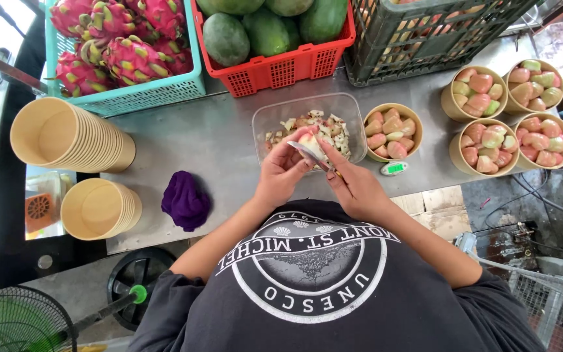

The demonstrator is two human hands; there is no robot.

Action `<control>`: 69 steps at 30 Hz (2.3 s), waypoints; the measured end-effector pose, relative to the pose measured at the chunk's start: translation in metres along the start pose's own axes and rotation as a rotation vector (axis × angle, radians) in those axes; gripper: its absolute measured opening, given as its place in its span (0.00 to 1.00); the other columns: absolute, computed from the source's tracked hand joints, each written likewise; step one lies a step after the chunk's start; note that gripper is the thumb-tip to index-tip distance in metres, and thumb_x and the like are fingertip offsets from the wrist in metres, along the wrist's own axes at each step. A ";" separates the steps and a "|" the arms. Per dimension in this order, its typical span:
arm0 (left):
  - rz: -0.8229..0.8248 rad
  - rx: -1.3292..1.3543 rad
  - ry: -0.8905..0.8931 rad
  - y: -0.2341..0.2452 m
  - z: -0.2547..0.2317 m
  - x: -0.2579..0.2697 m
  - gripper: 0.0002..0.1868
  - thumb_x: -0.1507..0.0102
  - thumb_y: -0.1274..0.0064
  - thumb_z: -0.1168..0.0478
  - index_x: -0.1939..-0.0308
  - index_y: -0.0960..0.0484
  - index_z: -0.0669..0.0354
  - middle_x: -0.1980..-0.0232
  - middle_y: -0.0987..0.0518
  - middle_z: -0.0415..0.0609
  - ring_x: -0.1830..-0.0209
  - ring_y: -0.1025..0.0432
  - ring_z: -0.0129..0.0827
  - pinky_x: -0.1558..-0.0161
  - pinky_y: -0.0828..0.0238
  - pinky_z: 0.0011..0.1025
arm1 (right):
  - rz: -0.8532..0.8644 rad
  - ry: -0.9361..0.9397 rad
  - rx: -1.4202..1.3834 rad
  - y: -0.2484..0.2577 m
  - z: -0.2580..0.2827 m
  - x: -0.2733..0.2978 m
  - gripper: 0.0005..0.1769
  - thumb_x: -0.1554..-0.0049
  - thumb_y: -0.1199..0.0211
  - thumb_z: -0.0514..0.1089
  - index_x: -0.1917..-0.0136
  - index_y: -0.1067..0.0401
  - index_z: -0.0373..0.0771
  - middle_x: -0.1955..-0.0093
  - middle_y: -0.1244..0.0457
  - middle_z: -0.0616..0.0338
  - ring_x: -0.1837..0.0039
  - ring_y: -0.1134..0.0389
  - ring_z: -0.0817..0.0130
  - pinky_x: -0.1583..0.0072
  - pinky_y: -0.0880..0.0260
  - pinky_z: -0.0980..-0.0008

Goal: The person peels and cuts fruit using a knife, placing the pieces into a container and several bowls.

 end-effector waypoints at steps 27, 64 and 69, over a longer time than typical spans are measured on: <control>0.010 -1.107 -0.091 0.009 -0.027 -0.003 0.34 0.41 0.35 0.64 0.32 0.29 0.60 0.33 0.25 0.56 0.38 0.26 0.45 0.41 0.24 0.34 | -0.020 -0.314 -0.514 -0.023 -0.103 -0.027 0.33 0.37 0.49 0.49 0.20 0.48 0.46 0.59 0.35 0.59 0.62 0.40 0.76 0.60 0.38 0.76; 0.193 -1.341 -0.157 -0.025 -0.036 -0.008 0.26 0.38 0.38 0.59 0.37 0.24 0.60 0.33 0.26 0.54 0.31 0.31 0.49 0.33 0.34 0.41 | -0.349 -0.305 0.353 0.115 -0.257 0.016 0.18 0.45 0.27 0.45 0.44 0.25 0.37 0.51 0.34 0.51 0.48 0.32 0.50 0.45 0.31 0.57; 0.188 -1.330 -0.129 -0.022 -0.033 -0.006 0.24 0.38 0.38 0.59 0.39 0.22 0.59 0.33 0.25 0.52 0.32 0.30 0.48 0.34 0.33 0.40 | -0.351 -0.233 0.424 0.114 -0.262 0.015 0.15 0.41 0.32 0.46 0.42 0.24 0.40 0.48 0.34 0.49 0.45 0.32 0.48 0.44 0.32 0.54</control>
Point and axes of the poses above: each hand's wrist, its own x-axis away from the middle knuckle, its own y-axis out of the back of the hand, z = x × y, the point moved 3 cm from there along -x, towards the middle knuckle
